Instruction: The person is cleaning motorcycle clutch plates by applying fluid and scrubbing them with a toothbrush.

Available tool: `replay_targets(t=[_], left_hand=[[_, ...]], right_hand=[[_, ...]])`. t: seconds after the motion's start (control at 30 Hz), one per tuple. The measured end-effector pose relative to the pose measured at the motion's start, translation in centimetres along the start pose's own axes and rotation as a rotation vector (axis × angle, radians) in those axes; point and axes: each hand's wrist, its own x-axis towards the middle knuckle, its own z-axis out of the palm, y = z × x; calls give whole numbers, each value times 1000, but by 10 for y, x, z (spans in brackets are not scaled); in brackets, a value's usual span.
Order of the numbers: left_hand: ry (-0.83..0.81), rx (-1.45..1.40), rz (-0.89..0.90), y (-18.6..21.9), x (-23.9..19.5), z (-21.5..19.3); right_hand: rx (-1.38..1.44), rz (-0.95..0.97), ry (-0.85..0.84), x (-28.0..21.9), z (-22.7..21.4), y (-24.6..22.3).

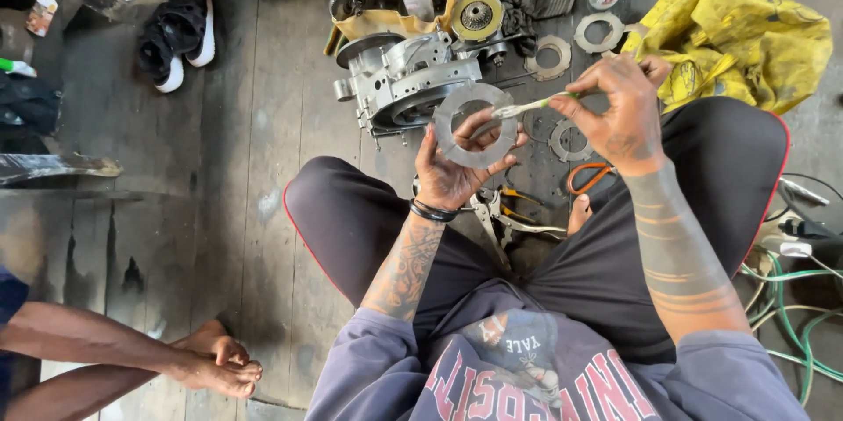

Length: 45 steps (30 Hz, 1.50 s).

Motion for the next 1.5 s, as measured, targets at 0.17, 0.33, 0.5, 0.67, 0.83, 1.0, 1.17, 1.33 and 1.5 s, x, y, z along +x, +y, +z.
replay_targets(t=[0.17,0.33,0.5,0.67,0.83,1.0,1.17,1.33,1.5], left_hand=[[-30,52,-43,-1,-2,2],[-46,100,-92,-6,-3,3],[-63,141,-112,-10,-1,1],[-62,197,-105,-9,-1,2],[-50,186,-103,-11,-2,5],[-30,236,-102,-11,-2,-1],[30,215,-89,-14,-2,-7],[55,198,-35,-9,4,5],[125,196,47,-5,7,-29]], right_hand=[[-75,29,44,-1,-2,18],[1,35,33,2,4,3],[-1,42,49,2,0,-1],[-10,55,70,-2,0,12],[15,35,35,-2,9,-6],[20,67,34,0,8,-3],[26,-15,-31,-3,25,-5],[49,23,-82,-4,21,-3],[80,-92,-217,-8,33,-6]])
